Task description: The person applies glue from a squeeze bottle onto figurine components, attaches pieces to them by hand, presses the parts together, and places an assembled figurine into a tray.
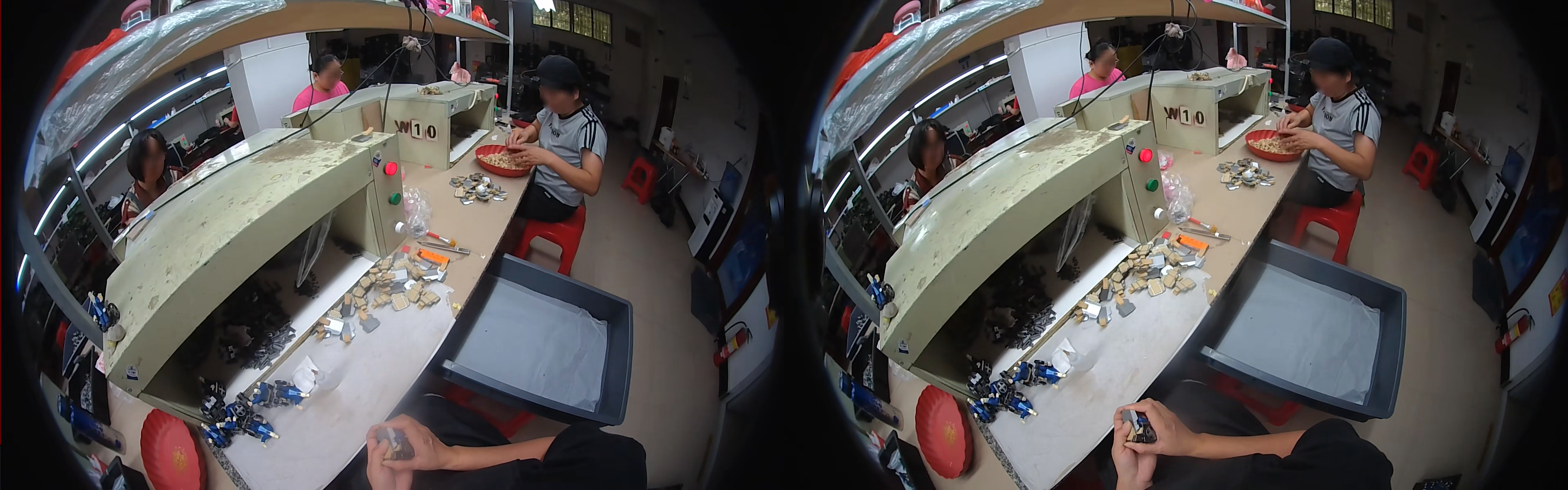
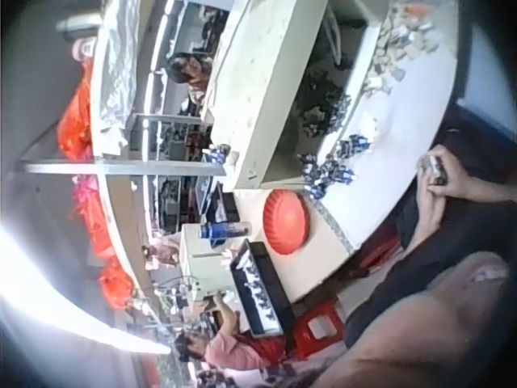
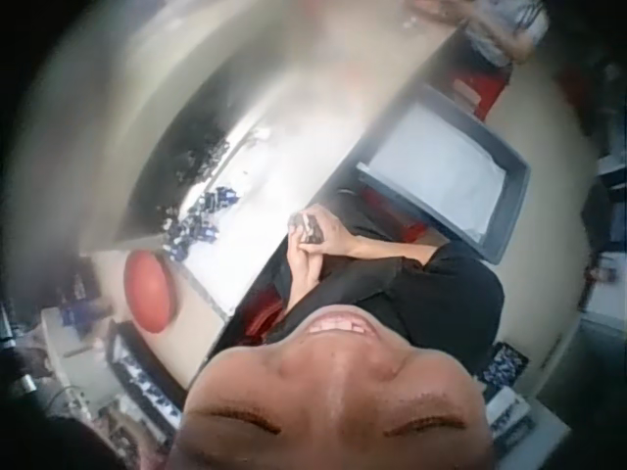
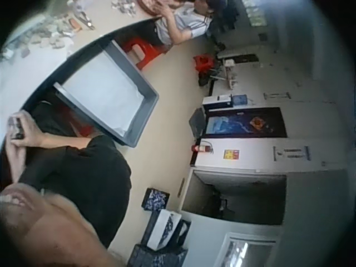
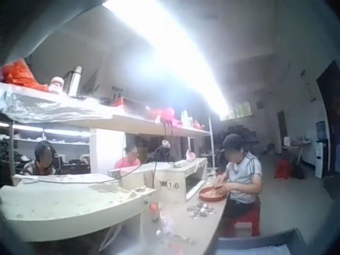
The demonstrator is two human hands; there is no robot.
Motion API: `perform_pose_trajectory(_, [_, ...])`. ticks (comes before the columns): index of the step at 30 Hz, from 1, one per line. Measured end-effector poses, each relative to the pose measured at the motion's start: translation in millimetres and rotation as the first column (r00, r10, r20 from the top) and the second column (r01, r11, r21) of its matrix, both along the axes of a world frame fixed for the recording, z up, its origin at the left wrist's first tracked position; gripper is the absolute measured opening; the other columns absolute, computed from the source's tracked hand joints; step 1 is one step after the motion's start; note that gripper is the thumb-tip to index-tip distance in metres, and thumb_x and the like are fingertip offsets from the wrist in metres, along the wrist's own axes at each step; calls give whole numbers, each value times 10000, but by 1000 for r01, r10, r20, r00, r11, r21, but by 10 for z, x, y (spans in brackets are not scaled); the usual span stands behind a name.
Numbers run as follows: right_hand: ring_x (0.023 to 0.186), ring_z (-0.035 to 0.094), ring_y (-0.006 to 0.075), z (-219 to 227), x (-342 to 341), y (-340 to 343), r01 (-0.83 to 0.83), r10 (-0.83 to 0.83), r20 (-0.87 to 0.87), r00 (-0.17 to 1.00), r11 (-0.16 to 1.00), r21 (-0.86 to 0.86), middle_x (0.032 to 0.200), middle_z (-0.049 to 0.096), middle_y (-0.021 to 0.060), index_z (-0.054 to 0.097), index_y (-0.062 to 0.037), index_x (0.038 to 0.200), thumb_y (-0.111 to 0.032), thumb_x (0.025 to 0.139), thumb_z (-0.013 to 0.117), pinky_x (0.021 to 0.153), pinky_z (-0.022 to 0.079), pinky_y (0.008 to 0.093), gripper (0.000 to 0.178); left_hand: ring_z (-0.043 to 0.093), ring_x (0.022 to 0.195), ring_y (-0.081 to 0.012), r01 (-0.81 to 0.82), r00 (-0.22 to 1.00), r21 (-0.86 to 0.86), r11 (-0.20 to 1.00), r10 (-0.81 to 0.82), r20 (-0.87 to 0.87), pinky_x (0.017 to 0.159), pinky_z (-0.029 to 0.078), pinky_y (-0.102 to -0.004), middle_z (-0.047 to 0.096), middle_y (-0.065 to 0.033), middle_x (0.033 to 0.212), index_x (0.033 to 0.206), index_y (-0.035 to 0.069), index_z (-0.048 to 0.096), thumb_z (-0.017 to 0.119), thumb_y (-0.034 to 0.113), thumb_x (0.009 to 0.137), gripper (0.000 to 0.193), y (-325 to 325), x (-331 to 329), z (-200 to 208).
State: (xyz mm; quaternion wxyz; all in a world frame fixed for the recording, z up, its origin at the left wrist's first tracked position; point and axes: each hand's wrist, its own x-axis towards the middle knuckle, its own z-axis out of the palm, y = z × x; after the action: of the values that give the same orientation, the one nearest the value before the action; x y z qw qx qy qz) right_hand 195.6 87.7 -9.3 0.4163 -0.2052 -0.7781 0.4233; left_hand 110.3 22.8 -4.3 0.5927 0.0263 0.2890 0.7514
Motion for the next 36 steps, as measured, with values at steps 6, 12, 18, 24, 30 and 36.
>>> perform_pose_trajectory(6, [933, 500, 270, 20, -20, 37, -78, 78, 8, 997, 997, -20, 1017, 502, 126, 431, -27, 1128, -242, 648, 703, 813, 386, 343, 592, 488, 963, -188, -46, 994, 2, 999, 46, -100, 829, 415, -322, 469, -81, 1018, 1131, 106, 388, 425, 123, 818, 315, -6, 11, 35])
perform_pose_trajectory(12, [929, 501, 265, -27, -15, 3, -51, 49, -49, 998, 998, -42, 1015, 497, 131, 430, -23, 1127, -245, 645, 700, 809, 394, 336, 596, 485, 965, -190, -17, 993, 32, 999, 20, -116, 835, 410, -322, 466, -84, 1030, 1143, 101, 375, 422, 119, 816, 331, -4, 20, -4])
perform_pose_trajectory(18, [930, 509, 245, -59, -33, -3, -71, 65, -60, 996, 993, -97, 1001, 500, 131, 424, -21, 1120, -251, 641, 700, 806, 398, 322, 599, 485, 967, -187, -30, 994, 16, 999, 32, -100, 833, 412, -315, 466, -84, 1033, 1146, 102, 378, 416, 120, 826, 323, -15, 27, 22])
perform_pose_trajectory(24, [937, 503, 276, -23, -62, 11, -89, 87, -24, 996, 989, -117, 1016, 503, 129, 407, -35, 1113, -234, 653, 689, 821, 408, 344, 575, 487, 967, -190, -69, 996, -29, 997, 67, -64, 830, 417, -315, 466, -86, 1035, 1152, 105, 379, 407, 123, 833, 321, -12, 21, 65])
perform_pose_trajectory(30, [940, 513, 244, -77, -101, 35, -101, 99, -29, 995, 986, -129, 1007, 501, 133, 412, -26, 1121, -235, 632, 701, 818, 402, 321, 605, 487, 966, -194, -76, 994, -27, 997, 74, -76, 831, 418, -323, 466, -85, 1033, 1152, 106, 377, 402, 120, 831, 323, 1, -20, -3])
perform_pose_trajectory(36, [943, 516, 243, -77, -98, 75, -79, 76, -26, 997, 990, -113, 1008, 502, 136, 410, -26, 1119, -231, 630, 701, 818, 402, 321, 605, 480, 993, -203, -73, 997, -25, 997, 72, -29, 855, 411, -327, 463, -88, 1062, 1166, 103, 374, 424, 141, 837, 335, 34, -26, -37])
